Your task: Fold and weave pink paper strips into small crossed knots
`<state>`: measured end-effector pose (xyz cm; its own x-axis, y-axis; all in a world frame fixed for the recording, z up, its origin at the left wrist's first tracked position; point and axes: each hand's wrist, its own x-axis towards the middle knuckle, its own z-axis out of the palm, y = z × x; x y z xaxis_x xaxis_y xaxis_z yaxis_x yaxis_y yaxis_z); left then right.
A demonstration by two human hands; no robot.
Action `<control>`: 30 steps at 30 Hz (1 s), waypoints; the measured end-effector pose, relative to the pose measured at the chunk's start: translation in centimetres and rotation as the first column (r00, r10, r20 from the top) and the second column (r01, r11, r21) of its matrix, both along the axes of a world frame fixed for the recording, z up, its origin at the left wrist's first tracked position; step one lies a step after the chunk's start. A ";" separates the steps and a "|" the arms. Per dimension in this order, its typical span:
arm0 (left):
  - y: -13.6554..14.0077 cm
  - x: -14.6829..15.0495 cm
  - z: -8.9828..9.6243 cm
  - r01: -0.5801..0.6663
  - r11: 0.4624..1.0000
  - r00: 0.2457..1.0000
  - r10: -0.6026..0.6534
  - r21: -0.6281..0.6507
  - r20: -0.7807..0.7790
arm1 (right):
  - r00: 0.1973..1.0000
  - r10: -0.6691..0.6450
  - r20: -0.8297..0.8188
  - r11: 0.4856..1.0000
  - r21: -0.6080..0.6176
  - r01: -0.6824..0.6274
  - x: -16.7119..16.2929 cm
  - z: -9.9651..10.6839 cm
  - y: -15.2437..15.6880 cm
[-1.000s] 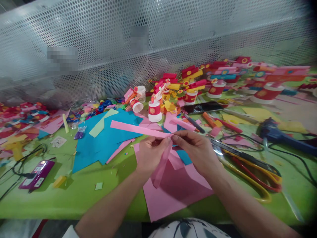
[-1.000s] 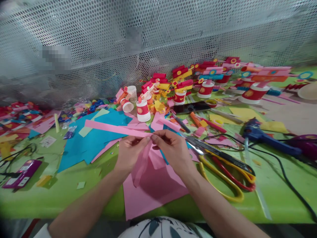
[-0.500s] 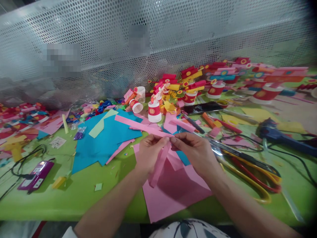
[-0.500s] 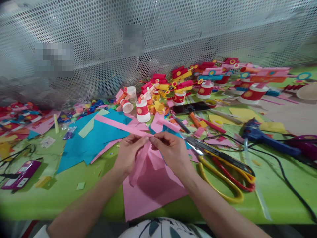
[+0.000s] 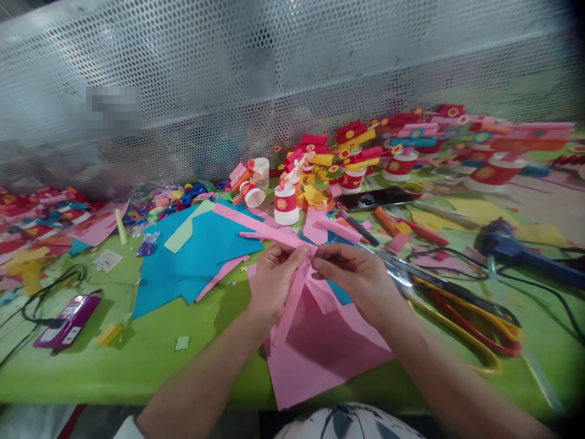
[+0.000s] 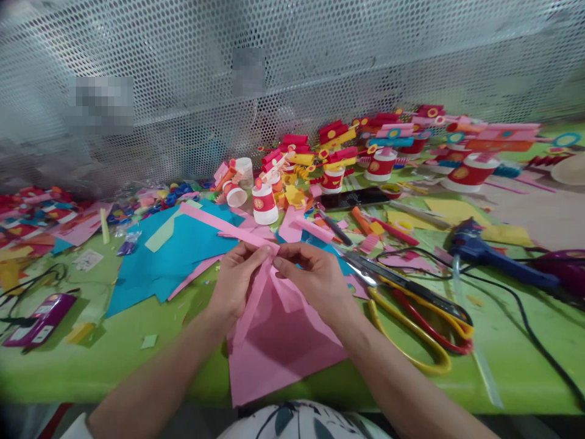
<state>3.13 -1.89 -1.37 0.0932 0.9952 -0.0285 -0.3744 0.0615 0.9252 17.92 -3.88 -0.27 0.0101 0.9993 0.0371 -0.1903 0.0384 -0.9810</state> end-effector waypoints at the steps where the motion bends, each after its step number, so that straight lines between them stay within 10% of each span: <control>1: 0.0 0.0 0.0 -0.001 1.000 1.000 0.001 0.002 0.000 | 1.000 -0.004 -0.005 1.000 -0.007 0.004 0.0 0.0 0.0; 16: -0.9 0.4 1.4 0.038 0.970 0.969 0.023 0.241 -0.246 | 0.992 -0.096 0.081 0.995 -0.017 0.098 -0.1 0.5 0.1; 24: 0.3 0.2 0.5 0.166 0.981 0.964 -0.140 -0.098 0.227 | 0.980 -0.080 0.180 0.997 0.024 0.077 0.2 0.2 0.0; 30: 0.3 0.1 0.5 0.268 0.956 0.930 -0.223 -0.123 0.293 | 0.978 -0.072 0.197 0.997 0.048 0.064 0.1 0.4 -0.2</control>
<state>3.22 -1.55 -0.86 0.3607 0.9247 -0.1218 -0.5650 0.3205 0.7603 17.98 -4.12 0.11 0.0665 0.9941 0.0862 0.0127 0.0856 -0.9963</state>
